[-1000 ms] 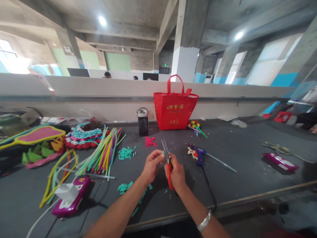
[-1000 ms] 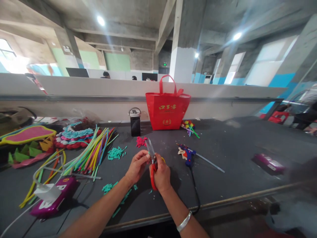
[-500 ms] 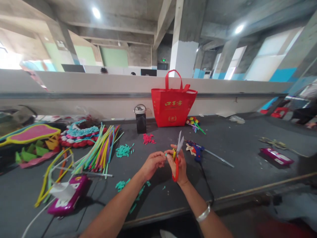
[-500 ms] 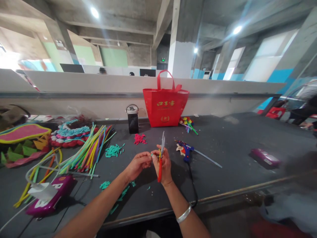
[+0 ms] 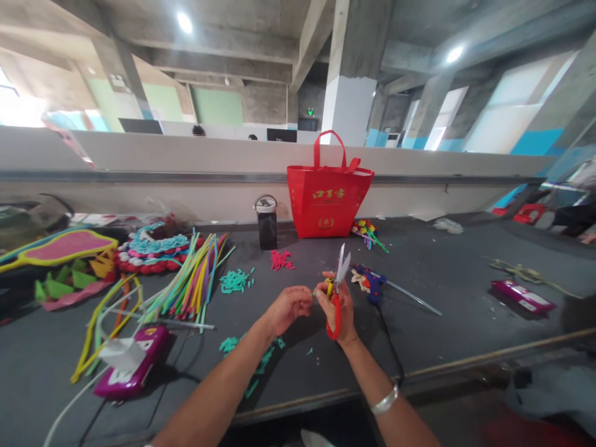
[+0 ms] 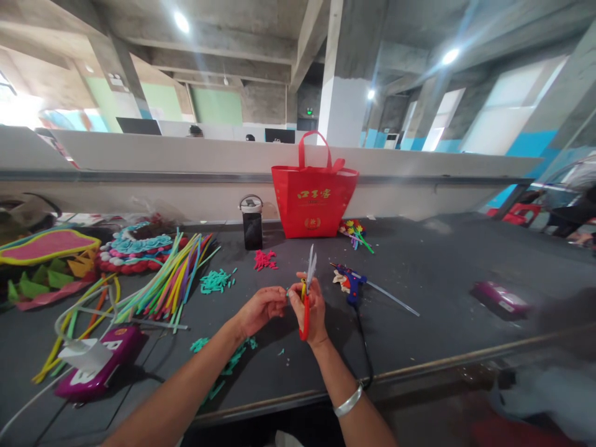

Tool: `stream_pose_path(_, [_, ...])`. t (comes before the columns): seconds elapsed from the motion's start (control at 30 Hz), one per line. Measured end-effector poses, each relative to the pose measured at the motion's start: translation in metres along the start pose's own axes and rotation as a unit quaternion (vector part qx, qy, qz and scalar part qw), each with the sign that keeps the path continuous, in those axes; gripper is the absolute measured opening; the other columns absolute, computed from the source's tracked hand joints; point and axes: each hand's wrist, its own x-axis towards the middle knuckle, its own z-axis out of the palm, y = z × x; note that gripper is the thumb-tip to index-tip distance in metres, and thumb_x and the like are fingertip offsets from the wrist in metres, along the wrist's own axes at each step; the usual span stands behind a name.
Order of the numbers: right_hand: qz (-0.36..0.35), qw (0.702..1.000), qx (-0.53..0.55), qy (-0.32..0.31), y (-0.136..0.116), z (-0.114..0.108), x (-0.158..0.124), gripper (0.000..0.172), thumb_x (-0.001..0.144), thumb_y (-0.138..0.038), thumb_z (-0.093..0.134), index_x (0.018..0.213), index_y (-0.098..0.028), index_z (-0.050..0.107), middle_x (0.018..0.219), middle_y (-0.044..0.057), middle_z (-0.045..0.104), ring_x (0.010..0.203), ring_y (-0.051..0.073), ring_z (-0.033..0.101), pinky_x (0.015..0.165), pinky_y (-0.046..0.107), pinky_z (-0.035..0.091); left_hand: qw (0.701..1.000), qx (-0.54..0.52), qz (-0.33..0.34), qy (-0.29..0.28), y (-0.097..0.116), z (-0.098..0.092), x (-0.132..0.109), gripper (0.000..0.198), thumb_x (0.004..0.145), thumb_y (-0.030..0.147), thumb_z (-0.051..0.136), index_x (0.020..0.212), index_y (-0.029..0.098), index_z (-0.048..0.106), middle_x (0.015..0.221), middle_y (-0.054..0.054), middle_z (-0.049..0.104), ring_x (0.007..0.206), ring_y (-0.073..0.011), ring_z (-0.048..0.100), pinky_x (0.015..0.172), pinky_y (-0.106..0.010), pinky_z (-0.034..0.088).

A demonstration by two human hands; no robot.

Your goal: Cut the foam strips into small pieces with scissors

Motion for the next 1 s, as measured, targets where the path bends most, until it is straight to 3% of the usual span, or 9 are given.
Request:
stream_pose_path(0.1, [0.009,1.0,-0.008,0.016,0.005,0.001,0.001,0.029,0.082,-0.03,0.054,0.11,-0.02,0.05,0.082,0.0,0.062,0.067,0.013,0.061,0.067,0.028,0.051,0.993,0.065,0.063,0.071,0.0,0.0,0.003,0.008,0.067,0.021,0.065,0.07,0.014,0.061,0.058,0.003,0.047,0.053,-0.0079,0.041,0.055,-0.023,0.033])
stream_pose_path(0.2, [0.016,1.0,0.002,0.025,0.009,0.002,0.002,0.034,0.082,-0.029,0.054,0.114,-0.02,0.047,0.078,-0.002,0.062,0.063,0.013,0.06,0.063,0.026,0.05,0.963,0.174,0.15,0.138,0.001,0.0,0.005,0.009,0.068,0.022,0.065,0.074,0.015,0.064,0.065,0.001,0.055,0.059,-0.0091,0.046,0.059,-0.023,0.035])
stream_pose_path(0.4, [-0.006,0.997,-0.071,0.026,0.015,0.003,0.002,0.037,0.08,-0.026,0.052,0.116,-0.019,0.049,0.077,-0.001,0.064,0.062,0.013,0.06,0.063,0.025,0.049,0.903,0.34,0.228,0.131,-0.001,-0.001,0.006,0.01,0.07,0.025,0.065,0.073,0.016,0.065,0.069,-0.001,0.059,0.066,-0.0127,0.051,0.064,-0.024,0.04])
stream_pose_path(0.6, [-0.009,0.996,-0.094,0.002,0.013,0.002,0.002,0.035,0.082,-0.025,0.052,0.116,-0.019,0.048,0.08,-0.001,0.063,0.064,0.013,0.06,0.067,0.026,0.049,0.891,0.385,0.208,0.124,-0.004,-0.003,0.007,0.011,0.072,0.025,0.062,0.073,0.015,0.064,0.066,0.0,0.058,0.062,-0.012,0.05,0.06,-0.024,0.038])
stream_pose_path(0.77, [-0.008,0.995,-0.094,0.009,0.013,0.002,0.001,0.035,0.083,-0.029,0.052,0.116,-0.019,0.049,0.084,0.0,0.064,0.063,0.012,0.059,0.066,0.026,0.049,0.917,0.337,0.181,0.115,-0.006,-0.003,0.007,0.011,0.07,0.025,0.062,0.069,0.015,0.061,0.061,0.002,0.054,0.056,-0.0093,0.044,0.055,-0.022,0.034])
stream_pose_path(0.9, [-0.017,0.989,-0.141,0.049,0.016,0.003,0.0,0.028,0.085,-0.031,0.049,0.11,-0.019,0.054,0.1,0.006,0.064,0.073,0.014,0.062,0.07,0.027,0.05,0.963,0.183,0.15,0.133,-0.003,0.0,0.005,0.012,0.07,0.027,0.064,0.069,0.014,0.061,0.057,0.003,0.05,0.054,-0.0082,0.042,0.056,-0.021,0.034])
stream_pose_path(1.0, [-0.056,0.979,-0.193,0.039,0.019,0.005,-0.002,0.032,0.085,-0.027,0.047,0.115,-0.018,0.053,0.106,0.008,0.064,0.09,0.019,0.063,0.082,0.033,0.049,0.977,0.058,0.163,0.124,0.002,0.002,0.004,0.013,0.068,0.025,0.068,0.071,0.014,0.062,0.059,0.003,0.05,0.055,-0.0076,0.043,0.058,-0.021,0.036])
